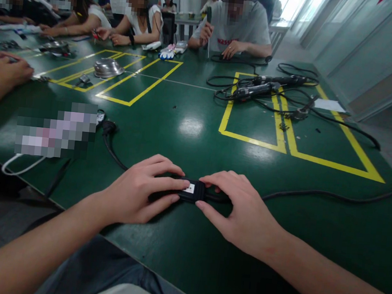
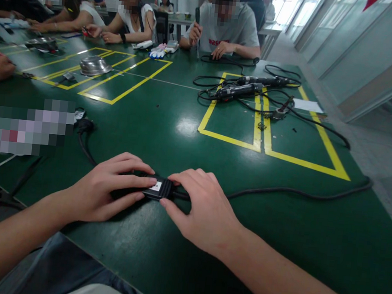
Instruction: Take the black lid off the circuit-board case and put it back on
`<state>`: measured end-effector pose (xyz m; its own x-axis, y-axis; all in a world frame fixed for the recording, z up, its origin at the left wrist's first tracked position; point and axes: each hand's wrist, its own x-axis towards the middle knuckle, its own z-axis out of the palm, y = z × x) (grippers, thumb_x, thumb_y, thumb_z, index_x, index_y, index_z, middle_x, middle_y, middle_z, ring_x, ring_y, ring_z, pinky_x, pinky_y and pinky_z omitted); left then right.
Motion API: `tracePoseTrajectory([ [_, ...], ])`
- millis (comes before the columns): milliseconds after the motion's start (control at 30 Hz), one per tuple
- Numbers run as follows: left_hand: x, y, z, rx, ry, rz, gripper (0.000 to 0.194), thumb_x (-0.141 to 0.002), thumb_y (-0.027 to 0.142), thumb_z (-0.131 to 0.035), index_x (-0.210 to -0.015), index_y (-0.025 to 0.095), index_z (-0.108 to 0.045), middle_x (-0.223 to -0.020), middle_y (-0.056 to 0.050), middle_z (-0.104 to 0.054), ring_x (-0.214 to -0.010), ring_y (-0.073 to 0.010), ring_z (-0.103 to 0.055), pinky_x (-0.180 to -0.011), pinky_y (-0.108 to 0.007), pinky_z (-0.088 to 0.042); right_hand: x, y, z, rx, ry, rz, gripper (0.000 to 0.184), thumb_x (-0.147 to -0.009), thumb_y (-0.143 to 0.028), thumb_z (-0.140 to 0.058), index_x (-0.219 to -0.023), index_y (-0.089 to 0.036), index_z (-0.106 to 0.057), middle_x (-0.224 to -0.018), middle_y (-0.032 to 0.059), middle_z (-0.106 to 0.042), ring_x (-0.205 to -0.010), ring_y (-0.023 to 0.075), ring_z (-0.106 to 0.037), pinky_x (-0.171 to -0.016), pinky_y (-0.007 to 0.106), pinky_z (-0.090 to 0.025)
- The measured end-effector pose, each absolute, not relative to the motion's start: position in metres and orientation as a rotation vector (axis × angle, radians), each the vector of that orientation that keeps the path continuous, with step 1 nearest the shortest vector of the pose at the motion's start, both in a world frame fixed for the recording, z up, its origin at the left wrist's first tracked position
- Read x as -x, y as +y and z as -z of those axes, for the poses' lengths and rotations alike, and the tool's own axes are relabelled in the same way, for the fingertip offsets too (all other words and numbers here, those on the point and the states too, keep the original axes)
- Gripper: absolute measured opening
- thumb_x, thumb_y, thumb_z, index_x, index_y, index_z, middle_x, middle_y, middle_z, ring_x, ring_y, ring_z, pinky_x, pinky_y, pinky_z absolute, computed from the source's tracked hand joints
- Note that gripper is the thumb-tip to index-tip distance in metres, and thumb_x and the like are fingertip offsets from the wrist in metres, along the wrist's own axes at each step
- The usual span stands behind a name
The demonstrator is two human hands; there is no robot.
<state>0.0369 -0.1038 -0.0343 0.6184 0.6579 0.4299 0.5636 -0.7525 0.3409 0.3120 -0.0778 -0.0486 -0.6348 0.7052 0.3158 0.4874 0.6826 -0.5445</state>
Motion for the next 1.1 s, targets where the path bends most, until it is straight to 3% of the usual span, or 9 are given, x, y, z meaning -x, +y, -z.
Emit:
tracePoseTrajectory([
  [467, -0.042, -0.104, 0.035, -2.708, 0.999, -0.796, 0.024, -0.107, 0.020, -0.063, -0.129, 0.018, -0.073, -0.121, -0.014, -0.079, -0.105, -0.0247, -0.073, -0.093, -0.039, -0.062, -0.311, -0.077, 0.055, 0.890, -2.363, -0.519, 0.025, -0.094, -0.016, -0.080, -0.115, -0.023, -0.068, -0.109, 0.0067, -0.080, -0.096, 0.0266, -0.073, -0.086, 0.044, -0.053],
  [633, -0.039, -0.105, 0.037, -2.630, 1.079, -0.958, 0.019, -0.105, 0.019, -0.064, -0.123, 0.019, -0.068, -0.120, -0.013, -0.078, -0.108, -0.0242, -0.074, -0.098, -0.040, -0.061, -0.311, -0.080, 0.057, 1.016, -2.261, -0.593, 0.045, -0.090, -0.024, -0.080, -0.129, -0.023, -0.058, -0.108, 0.0074, -0.077, -0.095, 0.0270, -0.071, -0.086, 0.045, -0.055],
  [800, -0.034, -0.099, 0.042, -2.361, 1.608, -1.019, 0.010, -0.105, 0.027, -0.061, -0.112, 0.021, -0.065, -0.122, -0.012, -0.079, -0.112, -0.0273, -0.075, -0.101, -0.046, -0.062, -0.310, -0.081, 0.055, 1.010, -2.333, -0.554, 0.027, -0.090, -0.024, -0.076, -0.112, -0.024, -0.061, -0.101, 0.0071, -0.074, -0.090, 0.0262, -0.067, -0.081, 0.042, -0.053],
  [967, -0.034, -0.094, 0.045, -2.309, 1.701, -0.872, 0.011, -0.102, 0.028, -0.063, -0.109, 0.021, -0.069, -0.128, -0.012, -0.079, -0.118, -0.0311, -0.074, -0.105, -0.053, -0.060, -0.310, -0.077, 0.052, 0.890, -2.384, -0.505, 0.013, -0.097, -0.013, -0.068, -0.106, -0.023, -0.066, -0.094, 0.0055, -0.076, -0.087, 0.0246, -0.069, -0.078, 0.039, -0.052],
  [1033, -0.035, -0.096, 0.044, -2.401, 1.667, -0.943, 0.011, -0.103, 0.026, -0.062, -0.102, 0.021, -0.071, -0.129, -0.013, -0.077, -0.120, -0.0306, -0.072, -0.106, -0.051, -0.058, -0.311, -0.075, 0.053, 0.850, -2.389, -0.494, 0.012, -0.098, -0.011, -0.066, -0.103, -0.022, -0.067, -0.093, 0.0054, -0.077, -0.086, 0.0241, -0.070, -0.077, 0.039, -0.052],
  [1100, -0.036, -0.101, 0.041, -2.507, 1.546, -1.000, 0.012, -0.102, 0.024, -0.061, -0.096, 0.020, -0.071, -0.117, -0.012, -0.076, -0.109, -0.0273, -0.071, -0.097, -0.044, -0.059, -0.311, -0.075, 0.055, 0.841, -2.391, -0.491, 0.012, -0.098, -0.010, -0.066, -0.102, -0.022, -0.068, -0.093, 0.0054, -0.078, -0.086, 0.0238, -0.071, -0.076, 0.038, -0.054],
])
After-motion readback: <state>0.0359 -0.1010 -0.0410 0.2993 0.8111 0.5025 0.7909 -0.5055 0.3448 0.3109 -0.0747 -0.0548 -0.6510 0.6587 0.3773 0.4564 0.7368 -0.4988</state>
